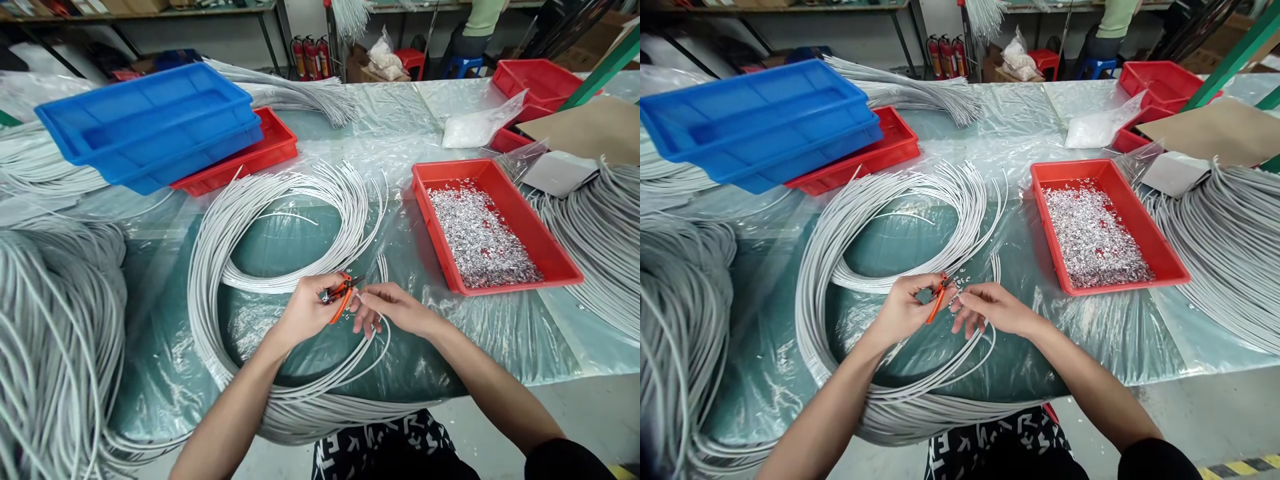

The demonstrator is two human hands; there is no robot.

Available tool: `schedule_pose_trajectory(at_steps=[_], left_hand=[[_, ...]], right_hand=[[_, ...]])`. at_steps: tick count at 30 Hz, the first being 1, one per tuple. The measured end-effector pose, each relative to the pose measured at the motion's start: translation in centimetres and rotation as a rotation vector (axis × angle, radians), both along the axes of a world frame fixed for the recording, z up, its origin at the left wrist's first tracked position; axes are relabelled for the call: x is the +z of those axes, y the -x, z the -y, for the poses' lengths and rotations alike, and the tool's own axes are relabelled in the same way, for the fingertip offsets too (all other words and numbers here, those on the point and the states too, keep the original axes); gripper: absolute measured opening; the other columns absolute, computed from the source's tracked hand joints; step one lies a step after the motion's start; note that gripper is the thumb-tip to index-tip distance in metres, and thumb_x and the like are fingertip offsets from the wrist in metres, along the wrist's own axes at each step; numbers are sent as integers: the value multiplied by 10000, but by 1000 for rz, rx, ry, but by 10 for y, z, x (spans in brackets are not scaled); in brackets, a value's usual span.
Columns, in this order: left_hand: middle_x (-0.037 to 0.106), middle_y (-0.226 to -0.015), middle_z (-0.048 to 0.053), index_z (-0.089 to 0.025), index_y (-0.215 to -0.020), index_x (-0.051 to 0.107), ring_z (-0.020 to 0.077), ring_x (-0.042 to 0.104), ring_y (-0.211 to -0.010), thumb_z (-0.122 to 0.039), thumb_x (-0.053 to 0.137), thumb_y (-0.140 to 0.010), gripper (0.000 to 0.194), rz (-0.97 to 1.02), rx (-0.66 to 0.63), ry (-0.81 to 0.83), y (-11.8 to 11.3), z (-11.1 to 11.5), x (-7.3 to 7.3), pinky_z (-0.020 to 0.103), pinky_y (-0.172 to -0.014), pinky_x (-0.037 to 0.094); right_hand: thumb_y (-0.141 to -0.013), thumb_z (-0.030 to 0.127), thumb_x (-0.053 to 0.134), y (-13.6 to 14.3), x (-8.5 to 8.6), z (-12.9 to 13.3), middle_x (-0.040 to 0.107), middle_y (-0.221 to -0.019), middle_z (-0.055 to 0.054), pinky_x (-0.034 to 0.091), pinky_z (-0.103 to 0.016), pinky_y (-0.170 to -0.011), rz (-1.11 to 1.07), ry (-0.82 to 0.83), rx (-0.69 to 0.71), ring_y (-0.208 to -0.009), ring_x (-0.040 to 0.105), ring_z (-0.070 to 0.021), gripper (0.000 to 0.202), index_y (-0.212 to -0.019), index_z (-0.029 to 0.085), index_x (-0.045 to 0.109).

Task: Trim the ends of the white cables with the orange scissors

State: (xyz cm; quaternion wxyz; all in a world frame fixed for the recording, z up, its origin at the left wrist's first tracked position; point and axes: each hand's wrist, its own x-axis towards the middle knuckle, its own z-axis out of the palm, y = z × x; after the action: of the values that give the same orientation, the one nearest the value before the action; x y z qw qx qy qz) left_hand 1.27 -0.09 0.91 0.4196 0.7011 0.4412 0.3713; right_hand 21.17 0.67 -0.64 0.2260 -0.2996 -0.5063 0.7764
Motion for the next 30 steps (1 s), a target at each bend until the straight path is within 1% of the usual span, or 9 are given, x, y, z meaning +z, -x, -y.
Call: schedule_pose_trajectory(at_steps=[3, 5, 10, 14, 17, 21, 23, 26, 30], left_hand=[[558, -619, -28, -120, -670, 622, 68, 446, -577, -239, 680, -856, 228, 10, -1, 33, 0, -1, 3, 179, -579, 374], [588, -638, -12, -115, -698, 645, 77, 477, -591, -277, 689, -852, 228, 48, -9, 106, 1, -1, 4, 183, -591, 400], [576, -605, -20, -103, -744, 664, 68, 476, -524, -343, 755, -788, 260, 213, -87, 375, 4, -4, 3, 176, -513, 400], [582, -590, -19, -99, -681, 647, 59, 483, -508, -350, 790, -747, 297, 235, -77, 435, 4, -6, 4, 163, -486, 386], [575, -579, -24, -100, -679, 647, 56, 482, -499, -359, 811, -719, 310, 244, -32, 447, 3, -6, 6, 159, -477, 382], [564, -559, -26, -105, -682, 638, 55, 479, -466, -393, 793, -735, 331, 287, -57, 514, 3, -5, 8, 160, -440, 353], [554, -547, -28, -109, -655, 618, 51, 472, -450, -409, 784, -742, 353, 323, -69, 543, 2, -5, 9, 160, -424, 334], [549, -539, -27, -110, -635, 603, 51, 469, -444, -424, 790, -731, 378, 351, -76, 574, 1, -5, 9, 162, -417, 322], [548, -540, -29, -105, -676, 628, 54, 471, -448, -427, 801, -717, 368, 364, -72, 582, 1, -6, 8, 169, -431, 331]], right_hand=[[-887, 498, 635, -1, -4, -4, 726, -730, -55, 444, -192, -441, -85, 82, -20, -536, 641, -110, 383, -893, 119, 692], [-847, 457, 698, 0, -6, -3, 733, -730, -55, 445, -187, -443, -104, 73, -50, -539, 628, -102, 342, -875, 118, 731], [-825, 395, 732, 4, -10, 2, 775, -790, -82, 452, -195, -469, 3, -154, -173, -576, 643, -115, 270, -892, 138, 783], [-840, 363, 720, 6, -10, 6, 786, -796, -70, 536, -247, -611, 66, -337, -290, -649, 688, -145, 216, -872, 164, 797], [-839, 362, 721, 9, -10, 10, 788, -798, -61, 564, -279, -661, 68, -380, -357, -728, 727, -184, 198, -875, 185, 801], [-812, 357, 753, 12, -11, 14, 785, -796, -45, 590, -309, -694, -5, -324, -425, -739, 741, -197, 165, -868, 207, 794], [-813, 353, 756, 11, -10, 13, 783, -795, -46, 585, -302, -696, -32, -277, -394, -738, 741, -191, 167, -873, 199, 787], [-833, 374, 739, 5, -7, 7, 776, -772, -63, 547, -260, -640, -30, -194, -239, -720, 731, -175, 218, -860, 159, 765], [-875, 440, 681, -1, -1, 0, 772, -815, -94, 499, -234, -579, -87, -29, -81, -684, 704, -153, 333, -960, 120, 722]])
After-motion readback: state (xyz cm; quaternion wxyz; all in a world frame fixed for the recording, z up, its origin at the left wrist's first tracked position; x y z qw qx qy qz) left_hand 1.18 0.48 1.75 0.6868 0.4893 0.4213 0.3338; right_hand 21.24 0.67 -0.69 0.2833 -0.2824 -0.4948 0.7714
